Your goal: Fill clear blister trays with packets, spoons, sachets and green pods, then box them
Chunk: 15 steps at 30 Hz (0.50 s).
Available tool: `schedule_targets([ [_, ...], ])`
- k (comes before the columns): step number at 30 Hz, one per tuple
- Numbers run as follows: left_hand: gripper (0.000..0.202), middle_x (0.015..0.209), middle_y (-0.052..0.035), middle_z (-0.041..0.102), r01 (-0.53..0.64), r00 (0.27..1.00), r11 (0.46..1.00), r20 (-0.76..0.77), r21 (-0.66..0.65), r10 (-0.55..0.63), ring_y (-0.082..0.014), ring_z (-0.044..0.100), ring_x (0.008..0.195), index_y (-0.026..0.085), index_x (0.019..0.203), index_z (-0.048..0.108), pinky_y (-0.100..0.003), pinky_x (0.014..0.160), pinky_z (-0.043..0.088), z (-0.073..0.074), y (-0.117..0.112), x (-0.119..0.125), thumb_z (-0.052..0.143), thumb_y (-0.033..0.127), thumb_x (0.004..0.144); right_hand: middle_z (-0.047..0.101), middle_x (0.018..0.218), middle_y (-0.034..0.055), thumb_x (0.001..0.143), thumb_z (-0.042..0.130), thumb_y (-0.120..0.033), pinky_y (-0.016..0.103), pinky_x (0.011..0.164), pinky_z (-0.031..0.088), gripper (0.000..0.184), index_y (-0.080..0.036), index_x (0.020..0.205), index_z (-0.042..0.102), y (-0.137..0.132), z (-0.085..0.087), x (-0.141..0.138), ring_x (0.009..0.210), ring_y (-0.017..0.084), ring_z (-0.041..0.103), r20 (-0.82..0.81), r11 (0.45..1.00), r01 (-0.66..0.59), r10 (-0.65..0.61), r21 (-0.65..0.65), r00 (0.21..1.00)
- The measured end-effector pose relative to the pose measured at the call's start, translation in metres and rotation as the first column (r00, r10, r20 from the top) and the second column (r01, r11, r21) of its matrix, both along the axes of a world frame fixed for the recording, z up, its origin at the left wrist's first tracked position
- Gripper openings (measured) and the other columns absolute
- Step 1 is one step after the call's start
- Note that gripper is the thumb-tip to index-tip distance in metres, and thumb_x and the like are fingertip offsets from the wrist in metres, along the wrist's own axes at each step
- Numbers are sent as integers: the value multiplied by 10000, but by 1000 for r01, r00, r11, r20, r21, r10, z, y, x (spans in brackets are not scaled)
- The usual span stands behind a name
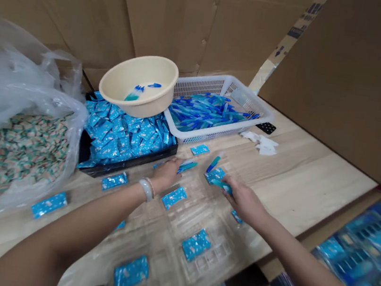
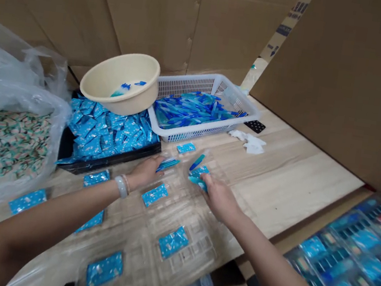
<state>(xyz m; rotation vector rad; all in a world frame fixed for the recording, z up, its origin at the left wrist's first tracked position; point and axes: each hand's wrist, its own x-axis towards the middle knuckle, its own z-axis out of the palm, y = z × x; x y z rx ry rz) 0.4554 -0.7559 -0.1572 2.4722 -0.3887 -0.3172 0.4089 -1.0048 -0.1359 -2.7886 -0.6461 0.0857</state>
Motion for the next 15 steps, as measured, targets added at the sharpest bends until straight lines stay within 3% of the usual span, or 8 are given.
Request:
schedule_targets([
  [3, 397, 1145, -76, 528, 91, 992, 995, 88, 28, -94, -207, 490, 1044, 191, 1145, 477, -313, 887, 370, -4, -5, -2, 527, 216, 751, 580, 864, 76, 828, 392, -183, 290, 706, 404, 186, -172, 938, 541, 13, -5, -28, 812, 182, 532, -38, 981, -185, 183, -53, 982],
  [6, 385, 1081, -65, 563, 107, 985, 994, 139, -16, -104, -197, 510, 1004, 184, 1124, 489, -303, 868, 381, -4, -10, 0, 535, 246, 747, 563, 924, 94, 801, 410, -127, 343, 752, 373, 224, -183, 958, 560, 28, -14, -47, 868, 208, 497, 3, 921, -351, 357, -172, 934],
  [8, 358, 1010, -63, 588, 45, 992, 994, 120, -95, -33, -195, 539, 926, 165, 1075, 513, -299, 821, 405, -2, -9, 4, 545, 269, 733, 557, 952, 106, 794, 422, -120, 361, 755, 364, 253, -180, 1000, 556, 37, -22, -54, 882, 218, 486, 23, 889, -403, 417, -217, 909],
  [12, 207, 750, -34, 599, -224, 974, 952, -78, -209, 212, -151, 546, 655, 121, 894, 549, -258, 620, 434, 9, 8, 8, 508, 198, 706, 559, 969, 114, 798, 435, -131, 358, 754, 370, 301, -164, 1080, 533, 47, -30, -59, 878, 214, 486, 56, 867, -449, 471, -215, 881],
  [15, 101, 569, 9, 541, -283, 949, 931, -206, -231, 237, -105, 478, 495, 118, 749, 548, -214, 491, 389, 18, 25, -3, 483, 138, 674, 568, 1006, 108, 807, 424, -122, 352, 780, 372, 354, -170, 1150, 497, 47, -25, -51, 900, 206, 490, 123, 888, -423, 447, -181, 886],
])
